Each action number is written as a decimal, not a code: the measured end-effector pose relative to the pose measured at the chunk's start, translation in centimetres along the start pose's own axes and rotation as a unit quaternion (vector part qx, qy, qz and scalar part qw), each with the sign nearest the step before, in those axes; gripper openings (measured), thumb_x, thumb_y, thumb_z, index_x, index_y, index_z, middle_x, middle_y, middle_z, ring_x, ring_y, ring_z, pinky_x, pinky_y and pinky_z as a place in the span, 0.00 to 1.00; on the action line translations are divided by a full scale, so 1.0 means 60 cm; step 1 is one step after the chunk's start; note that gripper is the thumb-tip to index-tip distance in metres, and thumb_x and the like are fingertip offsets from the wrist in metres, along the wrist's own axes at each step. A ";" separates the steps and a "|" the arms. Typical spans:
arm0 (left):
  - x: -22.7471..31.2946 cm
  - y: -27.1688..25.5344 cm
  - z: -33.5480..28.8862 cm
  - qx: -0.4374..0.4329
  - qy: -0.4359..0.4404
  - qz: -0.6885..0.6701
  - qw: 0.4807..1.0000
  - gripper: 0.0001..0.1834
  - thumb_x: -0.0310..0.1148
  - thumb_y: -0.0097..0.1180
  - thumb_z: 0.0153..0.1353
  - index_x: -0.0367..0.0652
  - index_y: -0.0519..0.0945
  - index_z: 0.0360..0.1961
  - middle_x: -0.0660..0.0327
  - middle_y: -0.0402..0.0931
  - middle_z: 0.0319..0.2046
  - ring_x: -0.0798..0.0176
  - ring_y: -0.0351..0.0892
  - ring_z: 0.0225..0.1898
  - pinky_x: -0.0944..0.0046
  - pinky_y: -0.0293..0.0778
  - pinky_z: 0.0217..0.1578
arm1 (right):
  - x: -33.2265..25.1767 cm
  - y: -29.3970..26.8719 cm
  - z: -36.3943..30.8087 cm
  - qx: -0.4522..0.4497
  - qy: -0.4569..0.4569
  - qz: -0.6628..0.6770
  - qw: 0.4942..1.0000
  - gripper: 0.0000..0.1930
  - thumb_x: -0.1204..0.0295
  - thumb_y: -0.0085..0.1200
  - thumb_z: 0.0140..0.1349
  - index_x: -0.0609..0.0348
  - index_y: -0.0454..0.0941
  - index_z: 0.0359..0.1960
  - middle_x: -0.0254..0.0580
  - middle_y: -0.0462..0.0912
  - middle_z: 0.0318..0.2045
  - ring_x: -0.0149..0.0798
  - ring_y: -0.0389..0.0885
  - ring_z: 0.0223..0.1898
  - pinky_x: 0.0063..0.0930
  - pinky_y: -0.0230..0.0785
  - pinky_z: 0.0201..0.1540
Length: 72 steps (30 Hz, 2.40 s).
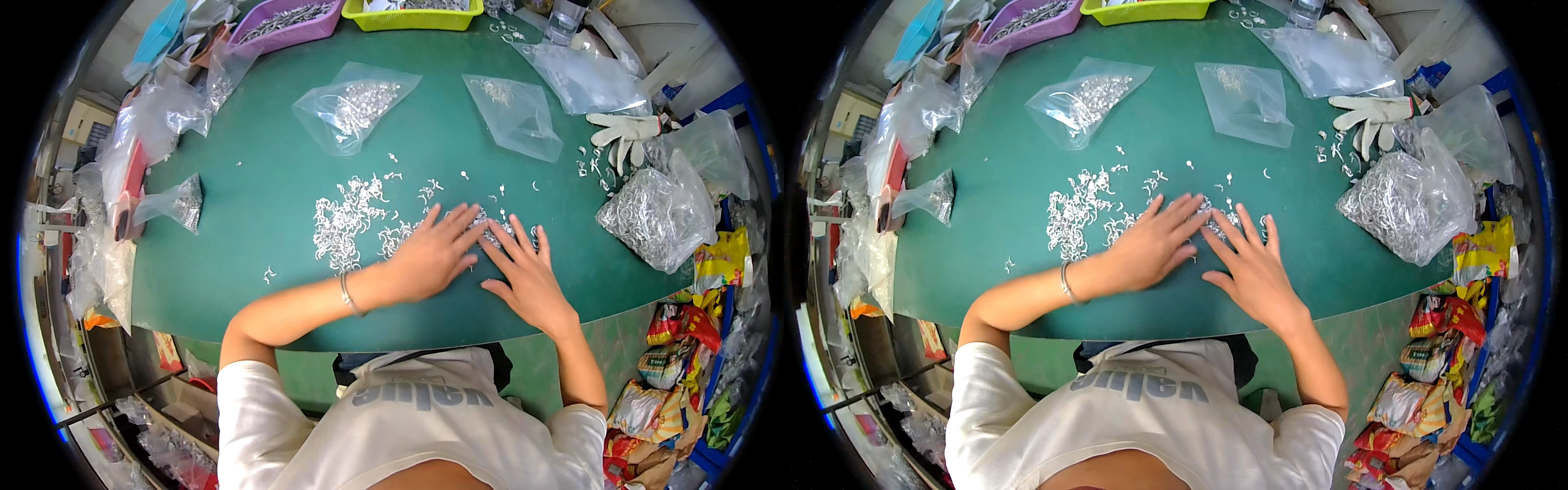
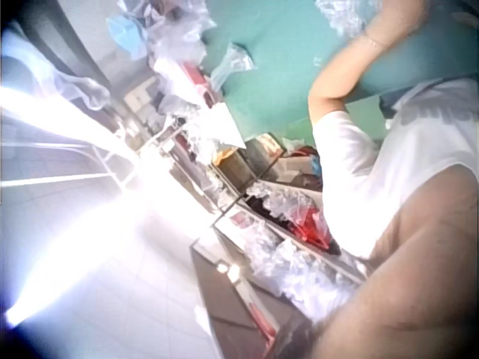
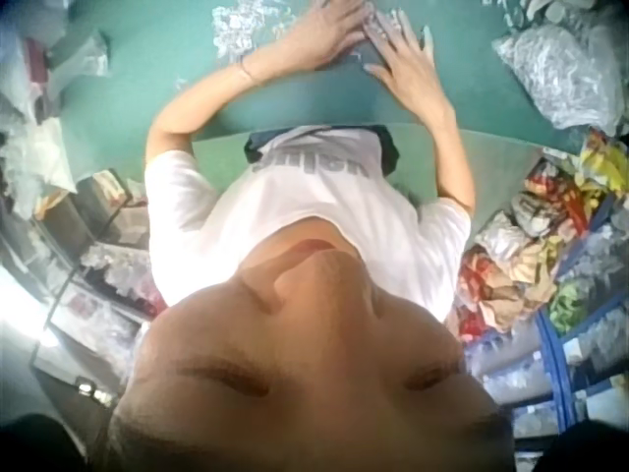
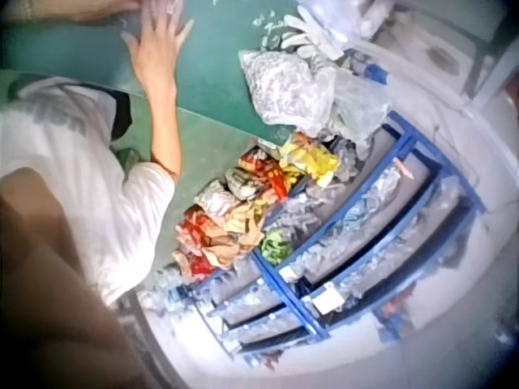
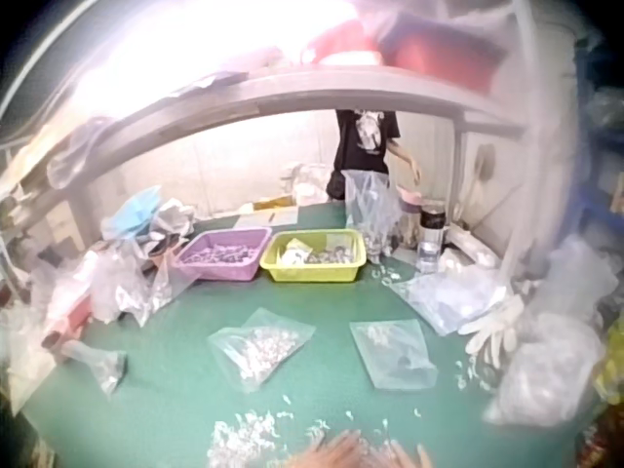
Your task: The person sorts small white metal hooks by hand on a green work surface, moving them into piles and placing some into plastic bags.
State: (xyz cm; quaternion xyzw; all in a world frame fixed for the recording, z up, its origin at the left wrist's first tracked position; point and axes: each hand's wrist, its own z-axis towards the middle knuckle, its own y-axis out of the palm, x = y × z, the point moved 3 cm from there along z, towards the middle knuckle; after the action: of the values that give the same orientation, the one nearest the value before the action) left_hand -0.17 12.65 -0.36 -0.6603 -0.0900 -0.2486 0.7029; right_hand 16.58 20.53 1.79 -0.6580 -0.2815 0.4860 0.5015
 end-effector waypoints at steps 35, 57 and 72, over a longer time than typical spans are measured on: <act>0.063 -0.003 -0.077 0.012 -0.032 0.052 0.998 0.31 0.35 0.57 0.61 0.35 0.65 0.64 0.53 0.61 0.67 0.46 0.52 0.71 0.23 0.47 0.61 | -0.030 0.014 -0.056 0.132 0.080 0.022 0.988 0.26 0.64 0.62 0.56 0.64 0.75 0.55 0.43 0.66 0.65 0.52 0.54 0.71 0.66 0.41 0.66; 0.041 -0.007 -0.086 0.050 -0.104 0.080 0.990 0.29 0.29 0.59 0.60 0.36 0.67 0.62 0.53 0.59 0.68 0.48 0.52 0.71 0.22 0.44 0.62 | -0.046 0.022 -0.058 0.113 0.115 -0.005 0.987 0.26 0.64 0.64 0.54 0.52 0.76 0.56 0.49 0.59 0.67 0.61 0.48 0.71 0.66 0.41 0.65; 0.056 0.011 -0.048 0.043 -0.075 0.129 0.988 0.25 0.39 0.56 0.62 0.44 0.75 0.59 0.55 0.57 0.69 0.40 0.50 0.70 0.19 0.50 0.57 | -0.042 0.020 -0.042 0.168 0.134 -0.021 0.976 0.25 0.65 0.61 0.58 0.49 0.75 0.58 0.50 0.58 0.68 0.63 0.49 0.70 0.69 0.41 0.64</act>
State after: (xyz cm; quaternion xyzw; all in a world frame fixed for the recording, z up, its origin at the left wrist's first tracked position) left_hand 2.47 9.06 0.26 -0.6525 -0.0675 -0.1012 0.7479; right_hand 17.81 16.99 1.65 -0.6177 -0.1395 0.4231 0.6480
